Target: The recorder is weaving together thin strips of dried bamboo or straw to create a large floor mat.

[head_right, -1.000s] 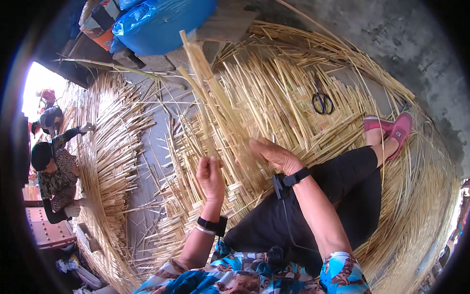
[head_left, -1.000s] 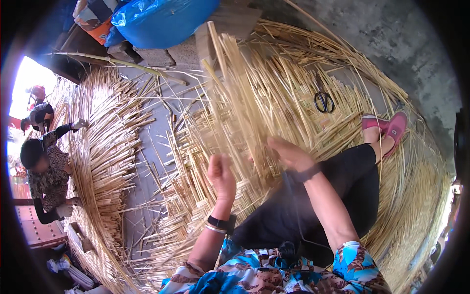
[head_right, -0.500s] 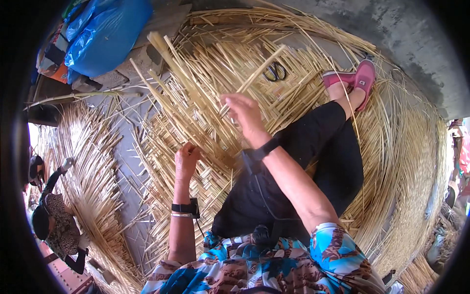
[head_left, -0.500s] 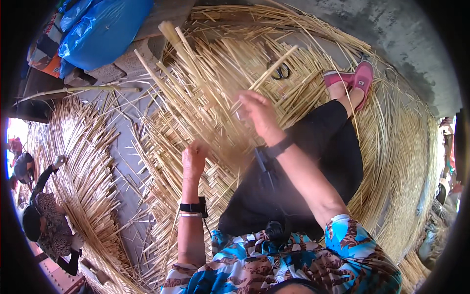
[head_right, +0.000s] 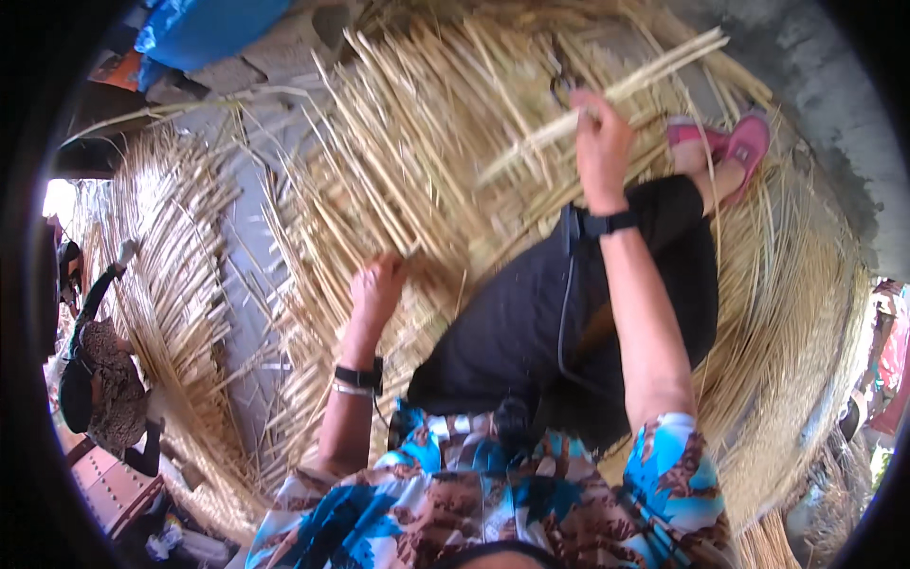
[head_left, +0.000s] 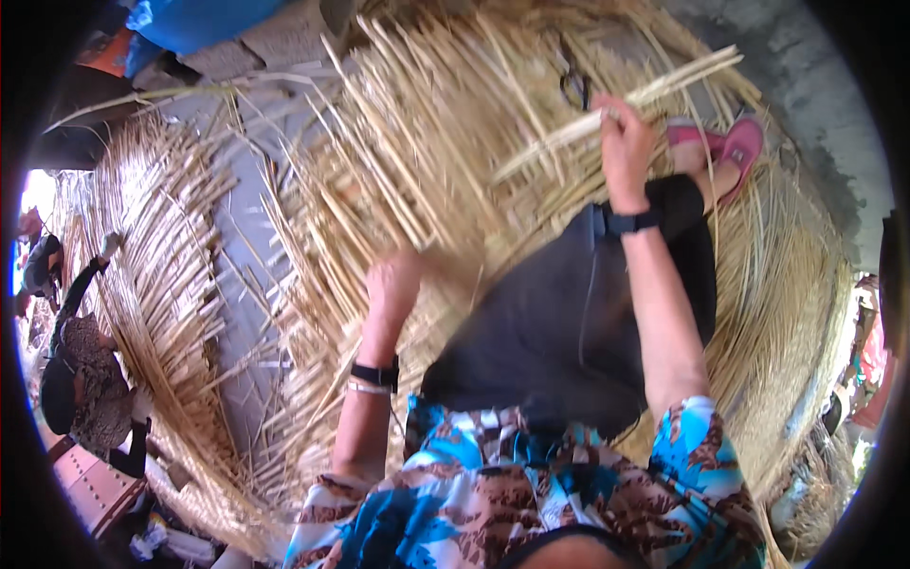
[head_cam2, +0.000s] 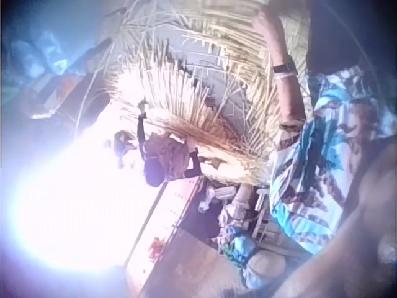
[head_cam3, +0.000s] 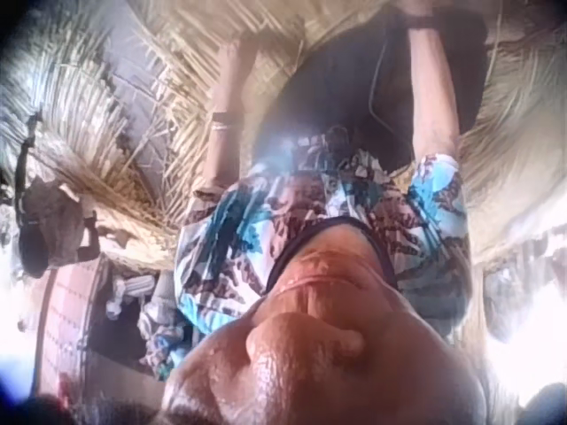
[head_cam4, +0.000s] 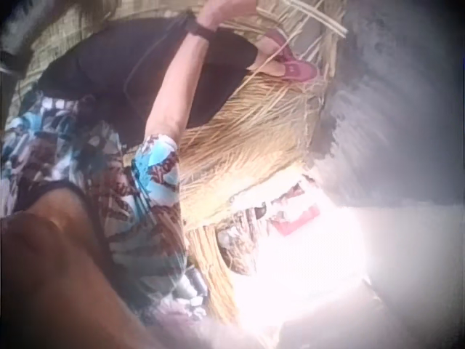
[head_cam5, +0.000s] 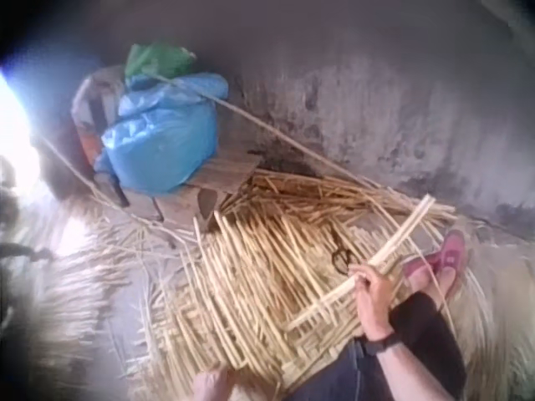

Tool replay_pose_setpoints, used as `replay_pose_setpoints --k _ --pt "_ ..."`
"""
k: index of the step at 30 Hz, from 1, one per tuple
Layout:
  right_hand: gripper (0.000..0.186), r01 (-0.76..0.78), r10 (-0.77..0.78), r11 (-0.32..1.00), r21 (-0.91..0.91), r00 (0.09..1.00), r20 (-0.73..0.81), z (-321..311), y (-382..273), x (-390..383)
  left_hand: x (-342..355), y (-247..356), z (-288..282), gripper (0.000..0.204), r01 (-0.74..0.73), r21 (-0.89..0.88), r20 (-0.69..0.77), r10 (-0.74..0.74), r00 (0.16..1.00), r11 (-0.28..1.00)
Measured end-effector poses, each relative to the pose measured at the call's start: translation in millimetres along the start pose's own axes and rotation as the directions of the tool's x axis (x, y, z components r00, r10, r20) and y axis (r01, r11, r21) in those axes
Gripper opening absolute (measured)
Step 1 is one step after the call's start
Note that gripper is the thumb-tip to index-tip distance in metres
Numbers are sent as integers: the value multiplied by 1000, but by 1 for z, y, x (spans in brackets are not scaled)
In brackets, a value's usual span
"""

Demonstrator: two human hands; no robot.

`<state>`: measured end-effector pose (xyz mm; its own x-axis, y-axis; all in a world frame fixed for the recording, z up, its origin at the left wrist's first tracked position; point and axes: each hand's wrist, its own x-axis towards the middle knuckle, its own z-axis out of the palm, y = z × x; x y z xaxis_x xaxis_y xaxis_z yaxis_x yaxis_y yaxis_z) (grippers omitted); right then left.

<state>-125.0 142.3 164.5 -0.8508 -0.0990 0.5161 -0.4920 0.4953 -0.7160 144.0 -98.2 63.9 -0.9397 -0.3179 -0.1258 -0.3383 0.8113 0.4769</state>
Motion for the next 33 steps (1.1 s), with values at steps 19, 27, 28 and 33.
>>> replay_pose_setpoints --k 19,27,28,33 --pt "20 -678 581 697 232 724 372 4 88 -2 20 7 -16 17 78 74 113 -86 990 994" --pt "26 -827 574 396 398 562 595 7 106 5 28 13 -35 27 129 32 165 -133 977 991" --pt "26 -833 596 389 393 553 582 9 109 5 29 12 -36 27 155 18 189 -155 970 988" --pt "28 -855 621 225 467 495 607 19 122 -3 33 13 -37 27 181 35 243 -184 952 983"
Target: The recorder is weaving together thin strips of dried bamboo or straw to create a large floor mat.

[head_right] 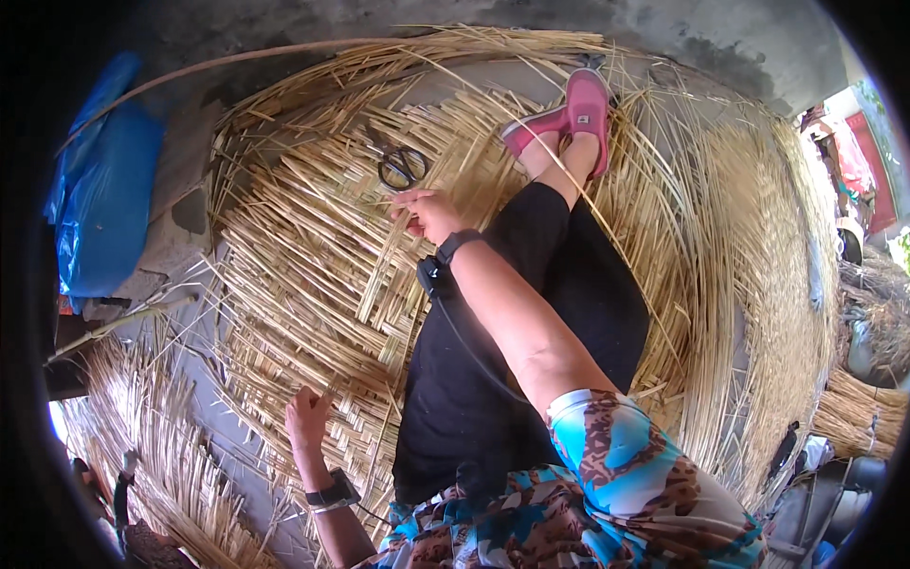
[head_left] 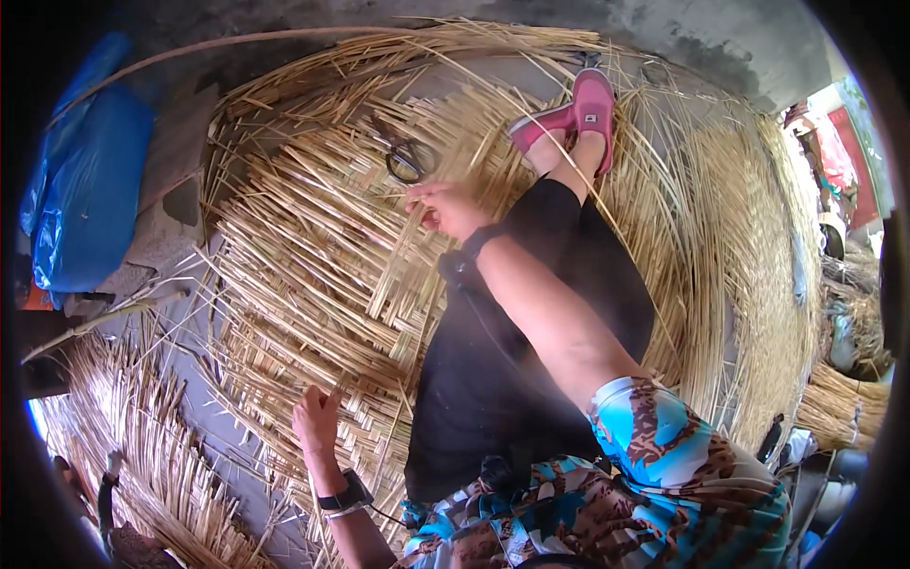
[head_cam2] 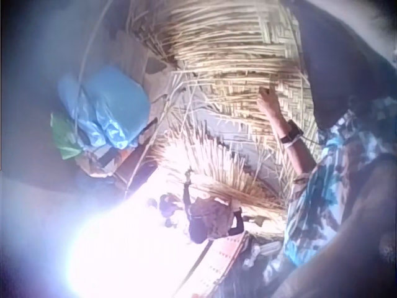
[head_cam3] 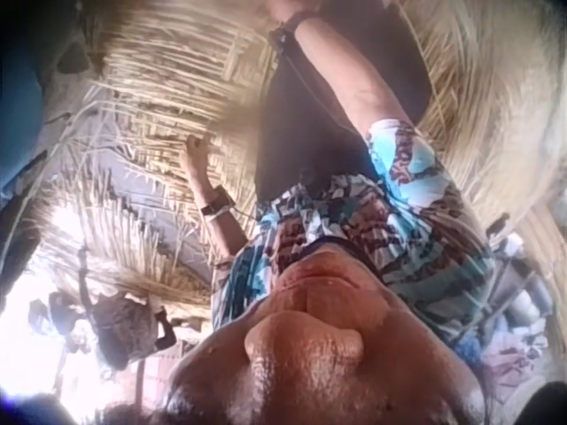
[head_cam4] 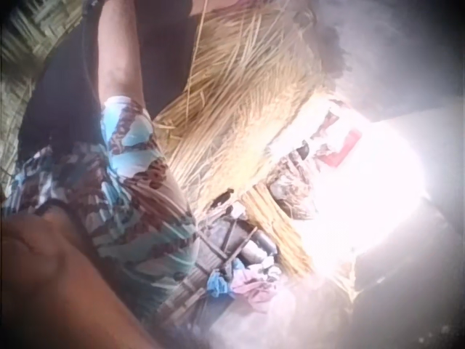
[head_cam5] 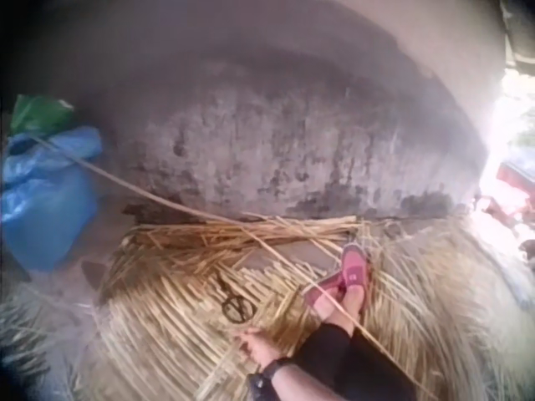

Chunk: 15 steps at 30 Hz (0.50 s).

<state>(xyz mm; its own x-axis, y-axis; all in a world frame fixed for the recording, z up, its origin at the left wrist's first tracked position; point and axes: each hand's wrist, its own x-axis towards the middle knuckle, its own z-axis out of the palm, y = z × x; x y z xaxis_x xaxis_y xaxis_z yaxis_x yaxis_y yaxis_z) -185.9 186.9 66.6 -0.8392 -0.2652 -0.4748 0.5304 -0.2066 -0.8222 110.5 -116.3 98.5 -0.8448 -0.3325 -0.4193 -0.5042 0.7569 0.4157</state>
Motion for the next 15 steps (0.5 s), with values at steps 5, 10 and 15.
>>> replay_pose_setpoints --k 5,10,15 --pt "26 -66 69 997 40 995 -77 0 3 3 6 35 -7 28 -189 444 -217 310 926 876" --pt "28 39 -40 999 36 998 43 4 -4 -4 65 114 24 42 -350 -221 -213 305 928 910" --pt "24 86 -82 996 -6 970 229 10 -22 -17 90 143 67 25 -325 -194 -193 288 938 926"
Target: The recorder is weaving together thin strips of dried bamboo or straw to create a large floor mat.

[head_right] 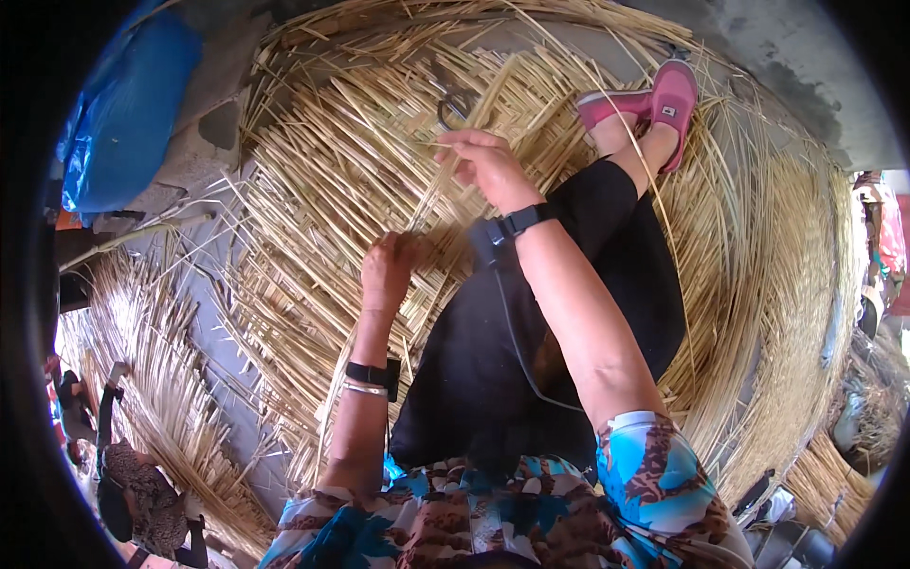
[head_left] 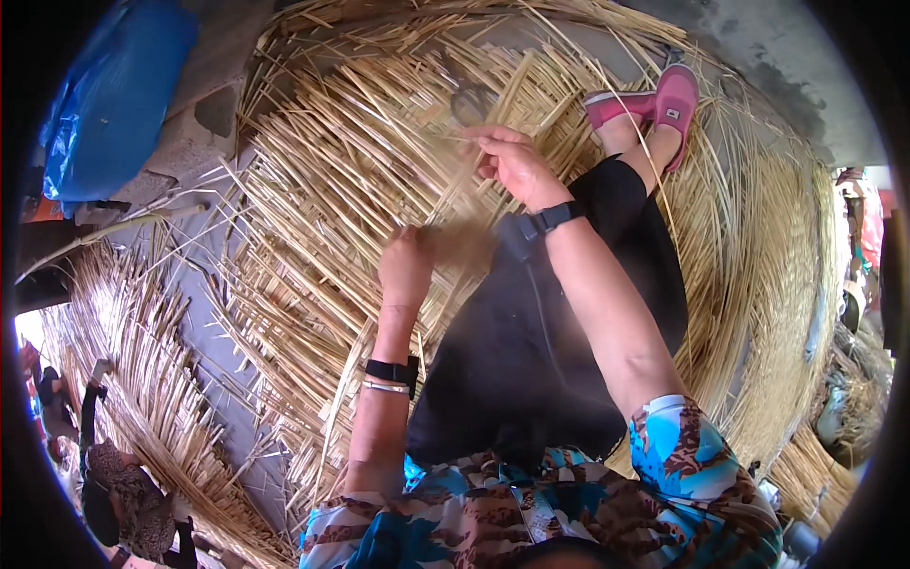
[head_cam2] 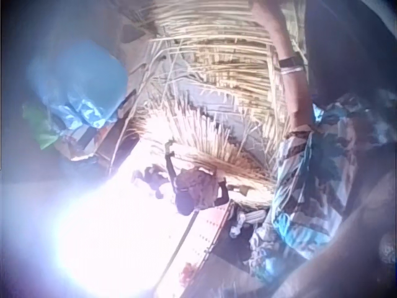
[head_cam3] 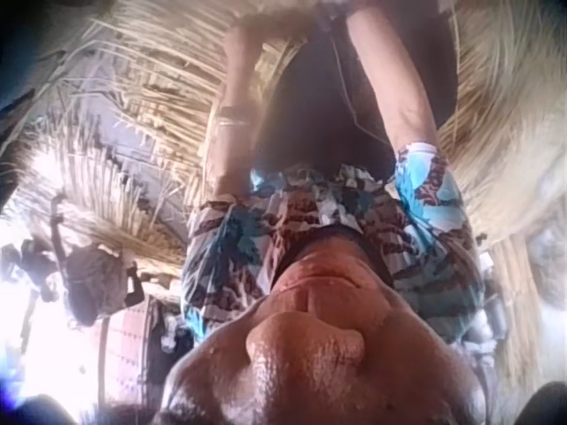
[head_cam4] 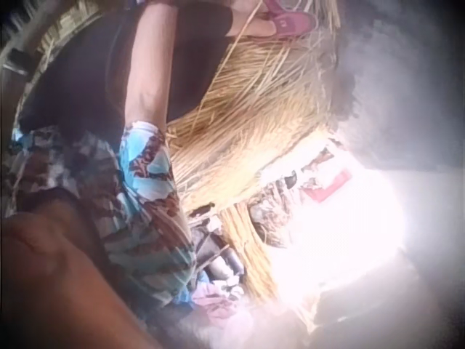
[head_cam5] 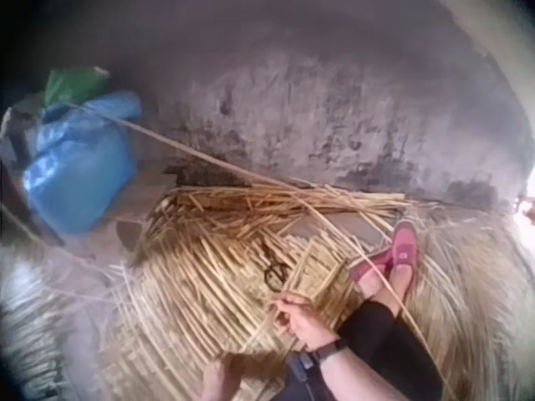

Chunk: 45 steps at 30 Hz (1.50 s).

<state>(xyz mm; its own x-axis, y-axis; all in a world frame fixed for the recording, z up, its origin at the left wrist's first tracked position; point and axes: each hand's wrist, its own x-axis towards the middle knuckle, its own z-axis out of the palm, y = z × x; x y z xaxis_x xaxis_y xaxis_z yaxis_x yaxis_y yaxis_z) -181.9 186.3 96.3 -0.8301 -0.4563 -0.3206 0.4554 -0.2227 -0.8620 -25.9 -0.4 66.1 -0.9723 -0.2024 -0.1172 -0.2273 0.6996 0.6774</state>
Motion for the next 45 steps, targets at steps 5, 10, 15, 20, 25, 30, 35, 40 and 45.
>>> replay_pose_setpoints --k 5,10,15,20,25,30,35,40,45 --pt "20 53 -43 993 -109 995 92 20 -10 -3 -6 -5 -4 26 59 -17 -208 -61 976 998" --pt "20 133 -88 535 -835 991 102 41 -1 10 -6 3 -14 31 191 -81 -230 -205 952 978" --pt "21 139 24 -37 -990 990 139 63 12 31 -16 4 -11 36 232 -135 -265 -261 928 963" --pt "31 186 -109 88 -979 978 176 75 34 45 -28 -5 -5 30 119 -347 -368 -252 895 930" --pt "33 190 -109 166 -968 979 173 69 54 47 -34 -7 -1 26 37 -420 -393 -218 894 907" --pt "27 183 -160 154 -971 974 158 73 56 54 -38 1 -3 29 71 -629 -349 -363 864 774" --pt "24 -58 198 604 -795 977 79 59 31 52 -33 5 -7 30 32 -748 -354 -439 826 663" --pt "41 -160 267 906 -392 935 236 36 7 34 -17 0 -13 32 96 -961 -94 -630 771 260" --pt "44 -165 281 928 -333 898 338 30 -2 29 -5 0 -4 24 244 -308 -170 -305 937 920"
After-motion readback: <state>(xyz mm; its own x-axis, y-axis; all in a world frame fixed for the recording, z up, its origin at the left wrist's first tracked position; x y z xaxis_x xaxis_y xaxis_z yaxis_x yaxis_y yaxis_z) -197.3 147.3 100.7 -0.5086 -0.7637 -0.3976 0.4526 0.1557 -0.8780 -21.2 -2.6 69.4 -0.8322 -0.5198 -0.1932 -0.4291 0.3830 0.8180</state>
